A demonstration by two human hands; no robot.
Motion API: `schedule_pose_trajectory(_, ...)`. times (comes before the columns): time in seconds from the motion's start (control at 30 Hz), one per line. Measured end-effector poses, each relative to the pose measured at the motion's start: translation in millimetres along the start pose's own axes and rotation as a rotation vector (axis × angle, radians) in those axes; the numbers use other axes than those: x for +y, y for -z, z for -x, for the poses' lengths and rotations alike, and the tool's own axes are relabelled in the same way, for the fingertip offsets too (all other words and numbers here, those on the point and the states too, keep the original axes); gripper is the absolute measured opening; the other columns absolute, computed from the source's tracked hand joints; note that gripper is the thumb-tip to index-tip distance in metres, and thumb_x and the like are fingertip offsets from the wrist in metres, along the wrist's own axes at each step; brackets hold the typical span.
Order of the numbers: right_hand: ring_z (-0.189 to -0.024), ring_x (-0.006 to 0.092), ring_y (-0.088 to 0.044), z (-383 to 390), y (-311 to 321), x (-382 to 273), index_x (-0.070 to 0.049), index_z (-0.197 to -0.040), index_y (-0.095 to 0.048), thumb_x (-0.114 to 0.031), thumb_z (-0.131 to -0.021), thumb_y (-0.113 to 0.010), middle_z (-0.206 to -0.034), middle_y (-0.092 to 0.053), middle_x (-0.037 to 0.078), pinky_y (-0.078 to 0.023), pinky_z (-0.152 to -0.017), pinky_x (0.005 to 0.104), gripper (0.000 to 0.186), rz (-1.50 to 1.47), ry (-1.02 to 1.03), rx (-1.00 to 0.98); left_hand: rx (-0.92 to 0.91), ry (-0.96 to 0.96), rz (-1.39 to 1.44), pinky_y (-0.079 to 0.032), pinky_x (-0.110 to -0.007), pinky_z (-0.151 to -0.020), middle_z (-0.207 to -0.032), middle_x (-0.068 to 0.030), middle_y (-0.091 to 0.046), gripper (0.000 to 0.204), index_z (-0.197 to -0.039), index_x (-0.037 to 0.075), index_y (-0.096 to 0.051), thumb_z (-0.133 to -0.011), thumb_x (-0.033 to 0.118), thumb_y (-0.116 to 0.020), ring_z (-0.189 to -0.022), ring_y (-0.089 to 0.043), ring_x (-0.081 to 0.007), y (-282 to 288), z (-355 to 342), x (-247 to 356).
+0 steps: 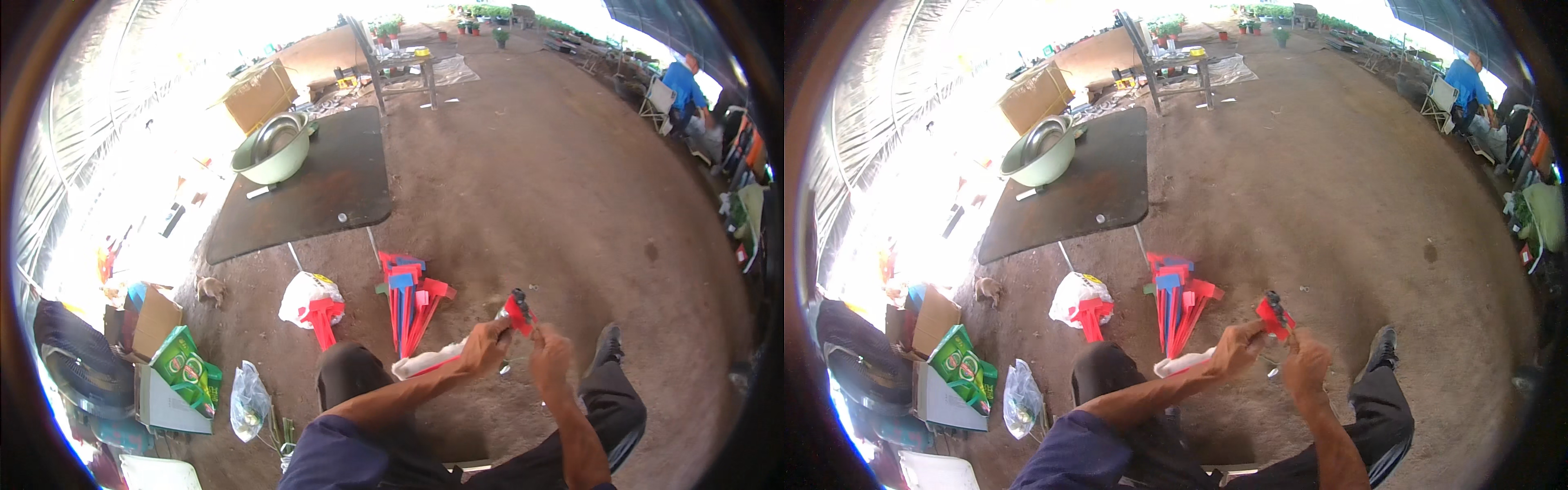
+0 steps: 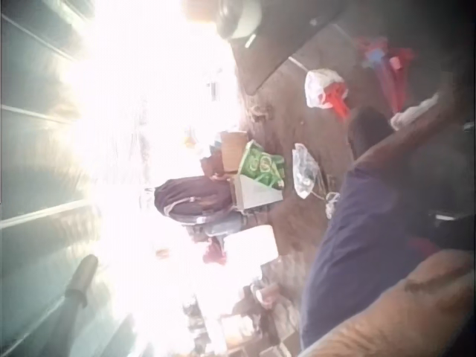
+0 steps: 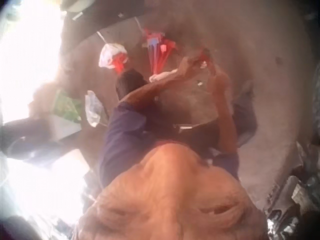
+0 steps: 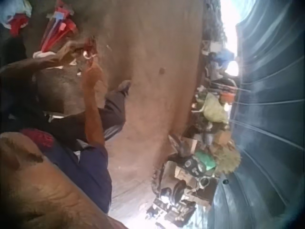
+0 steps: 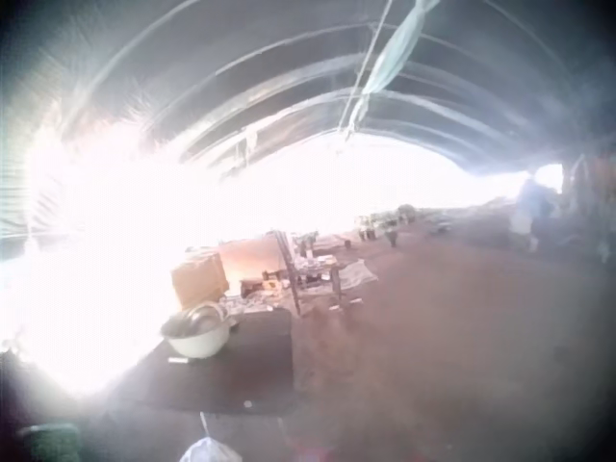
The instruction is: The person paints small red and blue plastic decorations using a brush dipped in a clear liquid. They handle each piece individually, apply paint to the surface, and place finished items on the floor.
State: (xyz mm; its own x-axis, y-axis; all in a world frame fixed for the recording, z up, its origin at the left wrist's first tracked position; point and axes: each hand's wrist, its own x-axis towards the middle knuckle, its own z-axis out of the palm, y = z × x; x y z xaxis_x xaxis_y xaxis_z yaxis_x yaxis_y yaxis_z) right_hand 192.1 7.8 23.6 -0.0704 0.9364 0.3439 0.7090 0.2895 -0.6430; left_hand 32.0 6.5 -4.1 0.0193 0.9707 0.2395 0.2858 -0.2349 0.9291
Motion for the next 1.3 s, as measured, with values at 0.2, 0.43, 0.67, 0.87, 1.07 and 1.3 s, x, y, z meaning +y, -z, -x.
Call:
schedule_pose_trajectory(0.2,-0.072,0.0455,-0.061,1.3,-3.3,-1.7,-0.006,-0.086,-0.061,-0.008,-0.088,-0.06,-0.073,-0.062,0.022,-0.044,-0.063,0.0527,0.004,0.05,-0.114,-0.001,0.132,0.112,0.083,-0.044,-0.029,-0.06,-0.07,-0.0033,-0.055,0.017,-0.104,0.0,-0.065,-0.091,0.004,-0.055,-0.066,-0.051,-0.0097,12.7,-17.0,7.4)
schedule_pose_trajectory(0.43,-0.072,0.0434,-0.062,3.7,-7.1,13.5,-0.004,-0.084,-0.059,-0.003,-0.086,-0.058,-0.073,-0.061,0.023,-0.045,-0.061,0.0526,0.002,-0.028,-0.038,0.074,0.066,0.201,0.466,-0.046,-0.024,-0.067,-0.083,0.0004,-0.064,0.015,-0.1,0.002,-0.067,-0.088,-0.003,-0.06,-0.074,-0.058,-0.008,2.2,-17.3,-0.6)
schedule_pose_trajectory(0.67,-0.071,0.043,-0.063,1.7,-2.3,14.2,-0.004,-0.082,-0.058,-0.003,-0.085,-0.057,-0.071,-0.061,0.022,-0.046,-0.059,0.0504,0.003,-0.029,-0.017,0.053,-0.019,0.253,0.619,-0.053,-0.029,-0.082,-0.098,-0.0049,-0.07,0.016,-0.105,0.0,-0.067,-0.092,-0.005,-0.059,-0.087,-0.067,-0.0136,0.7,-18.2,7.4)
schedule_pose_trajectory(0.87,-0.064,0.0406,-0.063,6.6,-4.6,11.7,-0.007,-0.077,-0.058,-0.003,-0.077,-0.057,-0.064,-0.061,0.02,-0.048,-0.057,0.0485,0.004,-0.011,0.054,-0.008,0.046,0.253,0.374,-0.055,-0.031,-0.082,-0.096,-0.0061,-0.07,0.016,-0.106,-0.001,-0.067,-0.09,-0.003,-0.063,-0.087,-0.068,-0.0164,1.2,-16.7,2.1)
schedule_pose_trajectory(1.07,-0.07,0.0454,-0.06,5.3,-0.8,5.9,-0.004,-0.083,-0.058,0.0,-0.08,-0.055,-0.069,-0.059,0.023,-0.044,-0.058,0.0514,0.006,-0.049,-0.009,-0.083,0.079,0.2,0.394,-0.051,-0.026,-0.081,-0.095,-0.0034,-0.07,0.021,-0.109,-0.001,-0.068,-0.09,-0.008,-0.061,-0.089,-0.065,-0.0114,0.2,-12.9,-3.9)
schedule_pose_trajectory(1.3,-0.072,0.0454,-0.059,6.4,-1.0,-0.4,-0.003,-0.085,-0.06,-0.004,-0.086,-0.058,-0.074,-0.058,0.025,-0.044,-0.058,0.0484,0.003,-0.138,-0.032,-0.068,0.048,0.201,0.33,-0.05,-0.026,-0.079,-0.092,-0.0025,-0.07,0.017,-0.102,-0.001,-0.069,-0.089,-0.008,-0.061,-0.087,-0.065,-0.0105,3.2,-14.7,0.5)
